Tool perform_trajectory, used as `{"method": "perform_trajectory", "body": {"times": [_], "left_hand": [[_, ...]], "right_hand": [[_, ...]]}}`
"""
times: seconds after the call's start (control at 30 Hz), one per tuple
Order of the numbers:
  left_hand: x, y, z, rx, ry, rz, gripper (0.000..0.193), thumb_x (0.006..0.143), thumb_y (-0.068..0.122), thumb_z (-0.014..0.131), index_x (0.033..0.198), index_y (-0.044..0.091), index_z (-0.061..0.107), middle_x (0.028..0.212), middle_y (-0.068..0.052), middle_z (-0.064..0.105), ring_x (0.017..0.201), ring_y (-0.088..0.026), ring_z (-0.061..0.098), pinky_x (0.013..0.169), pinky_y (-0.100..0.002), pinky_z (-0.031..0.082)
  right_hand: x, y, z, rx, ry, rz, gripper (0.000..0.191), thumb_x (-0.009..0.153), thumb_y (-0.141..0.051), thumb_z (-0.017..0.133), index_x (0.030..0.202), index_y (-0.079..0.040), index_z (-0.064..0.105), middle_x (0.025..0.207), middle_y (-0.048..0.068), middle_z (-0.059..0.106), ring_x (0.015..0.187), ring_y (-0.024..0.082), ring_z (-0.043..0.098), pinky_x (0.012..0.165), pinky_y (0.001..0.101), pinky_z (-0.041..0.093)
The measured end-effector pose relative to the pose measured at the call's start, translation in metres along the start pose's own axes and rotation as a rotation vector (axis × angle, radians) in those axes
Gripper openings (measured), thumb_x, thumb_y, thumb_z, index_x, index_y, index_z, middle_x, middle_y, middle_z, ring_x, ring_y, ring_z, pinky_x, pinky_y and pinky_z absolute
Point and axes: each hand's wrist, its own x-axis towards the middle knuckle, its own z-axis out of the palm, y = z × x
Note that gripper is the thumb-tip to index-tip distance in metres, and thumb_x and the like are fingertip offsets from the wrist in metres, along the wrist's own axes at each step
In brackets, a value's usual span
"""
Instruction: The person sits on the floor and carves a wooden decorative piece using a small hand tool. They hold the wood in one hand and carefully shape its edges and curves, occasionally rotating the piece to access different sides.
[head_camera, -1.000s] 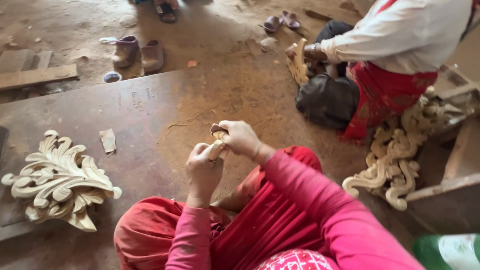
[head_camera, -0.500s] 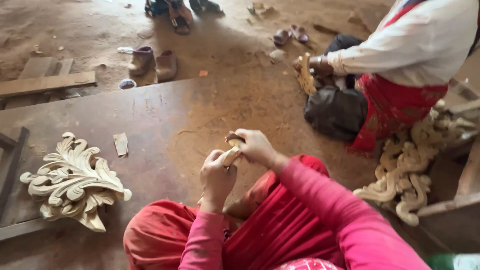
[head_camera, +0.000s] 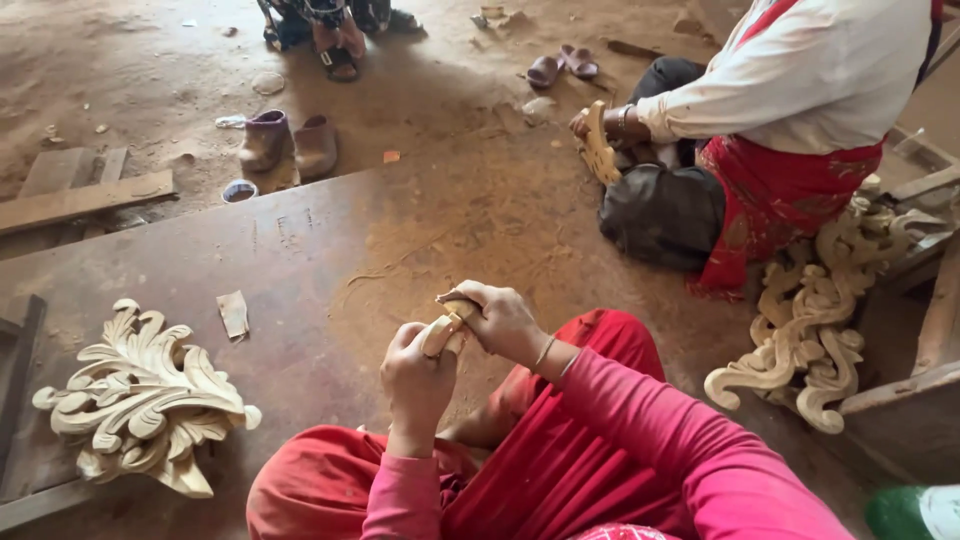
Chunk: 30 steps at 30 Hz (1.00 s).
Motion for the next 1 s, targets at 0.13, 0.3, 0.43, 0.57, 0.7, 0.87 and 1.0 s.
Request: {"method": "perform_trajectory", "body": {"times": [0.13,0.3,0.43,0.57,0.7,0.87,1.0], "left_hand": [[-0.003,0.009,0.006,0.029,-0.034,0.055,0.022,0.081,0.013,0.073,0.102,0.017,0.077,0.093,-0.007,0.069,0.082,-0.029,0.068,0.071,-0.040,0.054],[-0.006,0.016,0.001,0.020,0.012,0.077,0.022,0.080,0.015,0.076,0.102,0.016,0.080,0.090,-0.008,0.068,0.079,-0.028,0.068,0.069,-0.039,0.055],[-0.009,0.012,-0.006,-0.016,-0.029,0.041,0.021,0.082,0.013,0.075,0.103,0.015,0.079,0.090,-0.007,0.068,0.078,-0.027,0.068,0.070,-0.039,0.055],[-0.013,0.022,0.011,-0.002,-0.042,0.055,0.024,0.079,0.008,0.073,0.102,0.013,0.077,0.094,-0.008,0.069,0.081,-0.029,0.068,0.072,-0.040,0.055],[-0.015,0.029,0.013,0.013,-0.032,0.099,0.033,0.073,0.003,0.070,0.104,0.014,0.078,0.093,-0.010,0.068,0.082,-0.031,0.068,0.072,-0.041,0.055],[-0.022,0.017,-0.019,-0.132,0.094,0.022,0.022,0.083,0.000,0.077,0.104,0.005,0.076,0.095,-0.009,0.065,0.082,-0.022,0.066,0.072,-0.032,0.053],[-0.030,0.010,-0.040,-0.251,0.149,-0.063,0.018,0.087,-0.003,0.080,0.104,0.001,0.077,0.101,-0.004,0.066,0.085,-0.011,0.065,0.072,-0.023,0.052]], "right_hand": [[0.003,0.000,-0.004,0.006,-0.290,0.543,0.023,0.096,-0.026,0.063,0.113,-0.016,0.075,0.070,0.010,0.073,0.049,0.019,0.066,0.050,0.0341,0.053],[-0.008,0.001,-0.009,0.095,-0.161,0.403,0.022,0.097,-0.025,0.063,0.112,-0.016,0.076,0.073,0.008,0.075,0.051,0.018,0.069,0.052,0.0328,0.055],[-0.020,0.006,0.000,0.041,0.080,-0.103,0.017,0.102,-0.020,0.064,0.117,-0.016,0.072,0.096,0.010,0.076,0.080,0.022,0.076,0.069,0.0319,0.059],[-0.005,0.019,-0.003,-0.220,-0.228,0.383,0.014,0.095,-0.021,0.072,0.108,-0.018,0.077,0.080,0.011,0.076,0.070,0.026,0.073,0.064,0.0378,0.055],[-0.001,0.023,-0.017,0.044,-0.140,0.402,0.028,0.089,-0.007,0.060,0.108,-0.018,0.077,0.090,0.006,0.075,0.062,0.018,0.071,0.057,0.0343,0.057],[-0.030,0.024,-0.011,0.904,0.196,0.513,0.019,0.108,-0.014,0.057,0.123,-0.007,0.066,0.076,-0.001,0.060,0.051,0.005,0.049,0.042,0.0218,0.039],[-0.051,0.024,0.003,0.862,0.079,0.483,0.021,0.106,-0.014,0.056,0.125,-0.006,0.064,0.083,-0.003,0.060,0.062,0.003,0.056,0.052,0.0215,0.049]]}}
